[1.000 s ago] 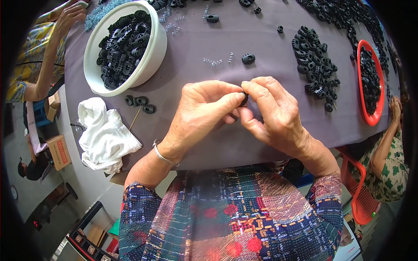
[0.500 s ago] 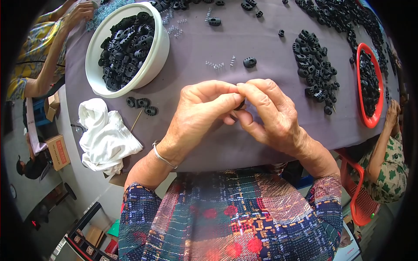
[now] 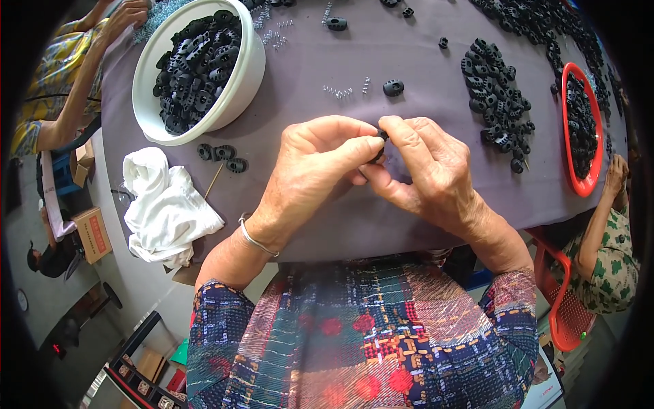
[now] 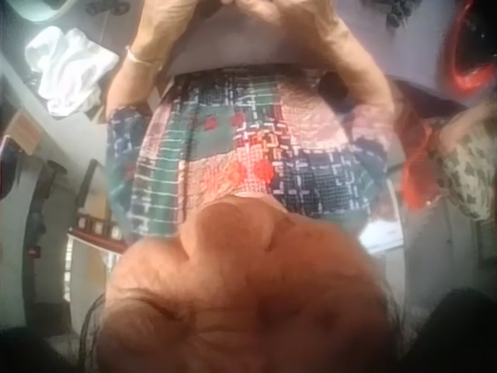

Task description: Assembling plastic cord locks by inserting small springs into the plastic bodies.

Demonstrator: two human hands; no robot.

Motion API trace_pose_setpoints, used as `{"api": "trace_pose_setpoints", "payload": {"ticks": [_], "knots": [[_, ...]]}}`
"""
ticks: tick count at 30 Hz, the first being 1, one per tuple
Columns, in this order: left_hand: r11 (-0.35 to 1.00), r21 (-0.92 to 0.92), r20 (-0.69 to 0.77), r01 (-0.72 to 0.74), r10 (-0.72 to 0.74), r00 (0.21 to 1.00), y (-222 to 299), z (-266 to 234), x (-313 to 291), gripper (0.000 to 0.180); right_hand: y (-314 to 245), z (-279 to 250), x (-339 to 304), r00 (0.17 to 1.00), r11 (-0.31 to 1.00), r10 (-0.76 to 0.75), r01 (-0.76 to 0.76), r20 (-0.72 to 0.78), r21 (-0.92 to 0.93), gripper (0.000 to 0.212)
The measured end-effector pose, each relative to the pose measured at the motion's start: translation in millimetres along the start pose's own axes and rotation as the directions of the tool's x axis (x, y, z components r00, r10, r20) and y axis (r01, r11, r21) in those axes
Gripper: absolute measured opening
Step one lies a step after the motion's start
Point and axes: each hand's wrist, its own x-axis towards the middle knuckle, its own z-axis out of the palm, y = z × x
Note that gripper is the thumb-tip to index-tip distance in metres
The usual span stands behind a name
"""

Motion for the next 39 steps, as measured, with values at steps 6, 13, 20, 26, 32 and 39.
{"api": "trace_pose_setpoints", "payload": {"ticks": [6,13,20,26,32,39], "knots": [[0.998,0.066,0.018,-0.021,0.020,1.000,2,1,0,0.020,2,7,2,0.999,0.999,-0.038,0.037,-0.038,-0.004,0.038],[0.999,0.012,0.042,0.053,-0.054,0.998,1,-4,0,0.020,9,3,0,0.998,1.000,-0.021,0.020,-0.062,-0.017,0.037],[0.991,0.133,0.064,0.010,-0.018,0.998,1,-2,-3,0.019,10,2,-1,0.994,0.998,-0.067,0.069,-0.082,0.016,0.034],[0.989,0.146,0.081,0.026,-0.038,0.996,2,-5,-1,0.020,11,5,1,0.991,0.996,-0.093,0.093,-0.101,0.002,0.030],[0.988,0.153,0.081,0.019,-0.032,0.996,0,-4,0,0.020,11,7,2,0.987,0.993,-0.110,0.113,-0.118,0.020,0.028],[0.985,0.169,0.059,0.021,-0.032,0.998,2,1,-1,0.016,15,8,0,0.983,0.994,-0.109,0.104,-0.146,-0.039,0.030]]}}
